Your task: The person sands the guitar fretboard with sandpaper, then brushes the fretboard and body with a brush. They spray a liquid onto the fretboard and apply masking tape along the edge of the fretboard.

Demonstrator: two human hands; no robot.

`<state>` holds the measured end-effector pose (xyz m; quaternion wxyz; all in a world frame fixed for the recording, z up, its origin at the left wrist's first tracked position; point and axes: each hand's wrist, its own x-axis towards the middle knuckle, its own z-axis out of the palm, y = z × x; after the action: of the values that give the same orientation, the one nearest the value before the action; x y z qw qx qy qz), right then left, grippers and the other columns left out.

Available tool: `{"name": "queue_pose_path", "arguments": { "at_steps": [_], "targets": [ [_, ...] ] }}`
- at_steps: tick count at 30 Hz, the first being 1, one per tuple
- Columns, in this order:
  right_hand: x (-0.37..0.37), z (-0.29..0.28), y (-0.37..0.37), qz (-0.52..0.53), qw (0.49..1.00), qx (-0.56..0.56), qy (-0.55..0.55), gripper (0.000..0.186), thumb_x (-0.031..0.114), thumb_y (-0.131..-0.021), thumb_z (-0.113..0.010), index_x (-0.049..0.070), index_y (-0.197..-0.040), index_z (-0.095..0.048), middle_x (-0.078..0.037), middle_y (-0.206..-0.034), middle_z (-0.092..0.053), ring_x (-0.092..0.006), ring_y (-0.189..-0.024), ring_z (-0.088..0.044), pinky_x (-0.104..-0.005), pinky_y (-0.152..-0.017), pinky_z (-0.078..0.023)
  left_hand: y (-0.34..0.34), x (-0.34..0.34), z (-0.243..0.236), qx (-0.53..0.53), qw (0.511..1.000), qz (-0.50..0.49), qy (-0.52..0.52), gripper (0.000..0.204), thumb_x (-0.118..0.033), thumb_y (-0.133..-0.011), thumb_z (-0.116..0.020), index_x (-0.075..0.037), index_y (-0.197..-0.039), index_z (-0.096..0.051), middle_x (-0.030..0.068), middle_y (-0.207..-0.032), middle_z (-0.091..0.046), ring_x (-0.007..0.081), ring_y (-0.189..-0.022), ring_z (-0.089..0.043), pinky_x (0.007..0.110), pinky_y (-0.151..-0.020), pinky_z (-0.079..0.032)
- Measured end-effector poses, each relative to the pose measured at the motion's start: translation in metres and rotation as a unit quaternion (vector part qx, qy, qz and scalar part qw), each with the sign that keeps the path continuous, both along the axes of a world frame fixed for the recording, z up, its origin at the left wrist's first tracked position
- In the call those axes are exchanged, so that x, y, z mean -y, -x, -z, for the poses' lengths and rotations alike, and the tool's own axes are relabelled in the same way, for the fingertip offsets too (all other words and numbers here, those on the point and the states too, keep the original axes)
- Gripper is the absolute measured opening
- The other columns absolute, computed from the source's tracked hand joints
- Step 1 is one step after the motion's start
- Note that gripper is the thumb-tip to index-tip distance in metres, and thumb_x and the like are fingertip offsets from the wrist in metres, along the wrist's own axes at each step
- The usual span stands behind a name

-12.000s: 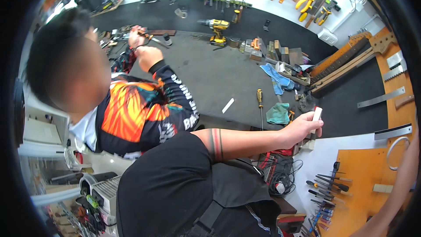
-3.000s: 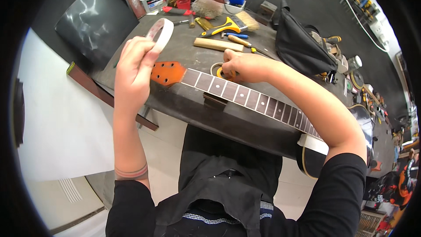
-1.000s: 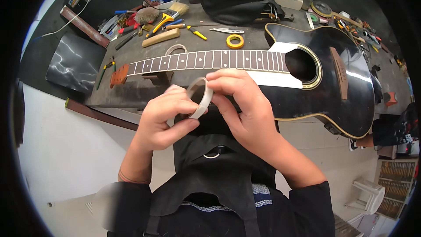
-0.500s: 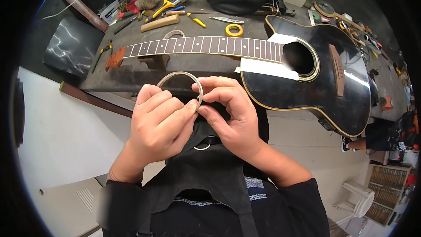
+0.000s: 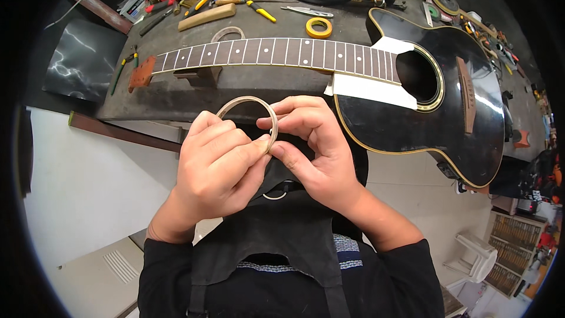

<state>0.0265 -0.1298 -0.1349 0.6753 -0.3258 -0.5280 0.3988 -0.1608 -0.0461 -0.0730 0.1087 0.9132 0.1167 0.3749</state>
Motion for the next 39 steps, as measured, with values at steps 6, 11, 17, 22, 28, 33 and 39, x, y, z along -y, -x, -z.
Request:
{"name": "queue_pose_path", "arguments": {
  "at_steps": [6, 11, 17, 22, 28, 33, 39],
  "targets": [
    [-0.004, 0.004, 0.001, -0.012, 1.0, 0.016, 0.005, 0.035, -0.015, -0.102, -0.069, 0.004, -0.129, -0.058, -0.016, -0.145, -0.052, -0.0292, -0.131, -0.071, -0.0412, -0.11, -0.062, 0.001, -0.004, 0.004, 0.01, 1.0, -0.001, 0.022, 0.03, 0.005, -0.074, -0.087, -0.003, -0.101, -0.077, 0.002, -0.074, -0.061, 0.0206, -0.063, -0.056, 0.038, -0.066, -0.038],
    [-0.006, 0.002, 0.001, -0.026, 0.999, 0.04, 0.023, 0.027, -0.013, -0.103, -0.069, 0.004, -0.122, -0.061, -0.015, -0.143, -0.051, -0.0289, -0.127, -0.073, -0.0399, -0.107, -0.064, 0.007, -0.005, 0.008, 0.016, 0.999, -0.001, 0.035, 0.03, 0.006, -0.073, -0.086, -0.003, -0.101, -0.078, 0.0024, -0.074, -0.061, 0.0208, -0.063, -0.057, 0.038, -0.066, -0.038],
    [-0.005, 0.005, 0.004, -0.001, 0.995, 0.103, -0.003, 0.025, -0.009, -0.103, -0.073, 0.005, -0.12, -0.061, -0.016, -0.141, -0.052, -0.0275, -0.125, -0.074, -0.0387, -0.103, -0.064, 0.012, 0.0, 0.012, 0.032, 0.996, 0.006, 0.078, 0.03, 0.006, -0.074, -0.086, -0.003, -0.101, -0.078, 0.0032, -0.074, -0.062, 0.021, -0.063, -0.057, 0.038, -0.067, -0.039],
    [0.001, 0.003, 0.007, 0.03, 0.995, 0.092, 0.013, 0.027, -0.007, -0.102, -0.074, 0.004, -0.123, -0.062, -0.016, -0.14, -0.054, -0.0244, -0.119, -0.073, -0.0375, -0.1, -0.065, 0.012, 0.001, 0.013, 0.052, 0.993, 0.016, 0.1, 0.028, 0.006, -0.076, -0.086, -0.003, -0.101, -0.078, 0.0042, -0.075, -0.064, 0.0214, -0.064, -0.057, 0.037, -0.067, -0.039],
    [0.005, -0.003, 0.005, 0.031, 0.992, 0.125, 0.021, 0.029, -0.008, -0.103, -0.073, 0.004, -0.125, -0.059, -0.017, -0.142, -0.054, -0.0235, -0.119, -0.072, -0.0366, -0.101, -0.064, 0.011, 0.004, 0.013, 0.053, 0.994, 0.014, 0.096, 0.028, 0.007, -0.076, -0.086, -0.002, -0.102, -0.079, 0.0049, -0.076, -0.065, 0.0224, -0.064, -0.056, 0.038, -0.068, -0.04],
    [0.007, -0.006, -0.003, 0.04, 0.975, 0.221, 0.006, 0.029, -0.007, -0.102, -0.075, 0.005, -0.124, -0.061, -0.017, -0.141, -0.056, -0.0247, -0.119, -0.071, -0.0377, -0.101, -0.063, 0.013, 0.006, 0.017, 0.053, 0.994, 0.017, 0.096, 0.029, 0.006, -0.076, -0.086, -0.002, -0.103, -0.08, 0.0044, -0.076, -0.065, 0.0219, -0.064, -0.056, 0.037, -0.067, -0.04],
    [0.01, -0.012, 0.003, 0.039, 0.984, 0.175, 0.006, 0.026, -0.009, -0.105, -0.069, 0.004, -0.123, -0.057, -0.018, -0.144, -0.052, -0.0279, -0.122, -0.075, -0.0414, -0.105, -0.063, 0.013, 0.008, 0.014, 0.064, 0.994, 0.022, 0.087, 0.029, 0.006, -0.076, -0.086, -0.001, -0.104, -0.08, 0.0043, -0.076, -0.064, 0.0216, -0.064, -0.055, 0.037, -0.067, -0.04]
  ]
}}
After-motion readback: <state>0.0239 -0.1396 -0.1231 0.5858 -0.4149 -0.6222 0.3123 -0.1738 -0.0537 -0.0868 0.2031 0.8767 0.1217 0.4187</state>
